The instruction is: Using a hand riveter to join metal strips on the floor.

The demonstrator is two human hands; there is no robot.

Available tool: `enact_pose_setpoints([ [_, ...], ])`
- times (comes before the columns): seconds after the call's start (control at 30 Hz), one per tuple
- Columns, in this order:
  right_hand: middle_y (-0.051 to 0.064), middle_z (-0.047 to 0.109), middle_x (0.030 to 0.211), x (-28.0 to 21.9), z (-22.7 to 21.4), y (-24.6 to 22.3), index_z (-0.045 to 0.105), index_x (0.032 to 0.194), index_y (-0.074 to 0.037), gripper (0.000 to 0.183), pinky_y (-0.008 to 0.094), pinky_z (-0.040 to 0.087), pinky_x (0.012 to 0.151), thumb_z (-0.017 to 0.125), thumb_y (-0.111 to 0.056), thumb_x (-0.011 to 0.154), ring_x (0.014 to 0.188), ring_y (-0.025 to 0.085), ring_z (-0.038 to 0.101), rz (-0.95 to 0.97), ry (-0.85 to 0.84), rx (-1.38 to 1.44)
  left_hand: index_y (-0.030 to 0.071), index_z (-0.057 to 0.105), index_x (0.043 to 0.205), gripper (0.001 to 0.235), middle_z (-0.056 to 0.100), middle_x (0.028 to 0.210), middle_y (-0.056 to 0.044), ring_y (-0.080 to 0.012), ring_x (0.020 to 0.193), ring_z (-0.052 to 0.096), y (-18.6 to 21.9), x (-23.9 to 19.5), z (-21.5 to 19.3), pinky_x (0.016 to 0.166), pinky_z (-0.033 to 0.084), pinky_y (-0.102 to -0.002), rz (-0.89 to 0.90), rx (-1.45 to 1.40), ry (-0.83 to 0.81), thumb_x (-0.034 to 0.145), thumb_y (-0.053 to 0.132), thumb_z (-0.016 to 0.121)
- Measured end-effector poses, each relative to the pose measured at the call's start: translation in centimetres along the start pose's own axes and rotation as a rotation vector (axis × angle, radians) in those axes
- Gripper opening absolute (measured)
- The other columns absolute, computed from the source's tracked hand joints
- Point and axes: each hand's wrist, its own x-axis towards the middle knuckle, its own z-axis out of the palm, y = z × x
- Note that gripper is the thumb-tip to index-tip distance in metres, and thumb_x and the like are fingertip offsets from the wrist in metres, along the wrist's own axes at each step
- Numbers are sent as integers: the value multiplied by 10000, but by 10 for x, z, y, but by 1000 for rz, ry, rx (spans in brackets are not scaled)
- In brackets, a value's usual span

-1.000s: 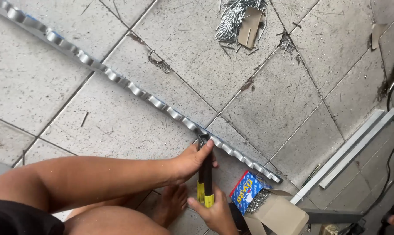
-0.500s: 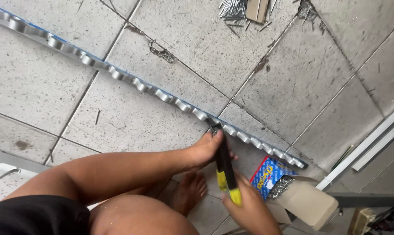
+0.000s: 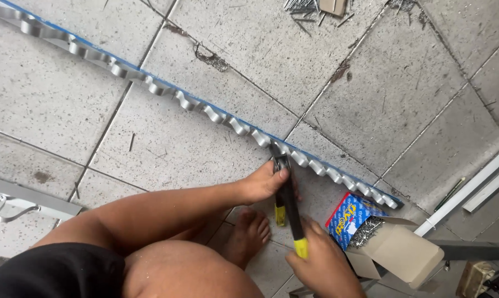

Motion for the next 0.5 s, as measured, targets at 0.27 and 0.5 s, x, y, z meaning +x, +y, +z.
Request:
enact_pose_setpoints([
  [0.27, 29, 701, 594, 29, 33, 0, 736, 871, -74, 329, 284, 473, 453, 853, -333, 705, 456, 141, 606, -154, 263, 618, -17, 649, 880, 834, 694, 849, -155, -320, 945, 744, 20, 6, 25, 942, 584, -484, -264, -216, 271, 784, 792, 471],
  [0.5, 160, 639, 840, 125, 116, 36, 607, 904, -4, 535, 386, 564, 645, 778, -497, 784, 674, 287, 646, -23, 606, 330, -29, 603, 916, 874, 687, 875, -177, -331, 953, 740, 23, 8, 27, 960, 579, -476, -305, -262, 318, 681, 810, 544],
])
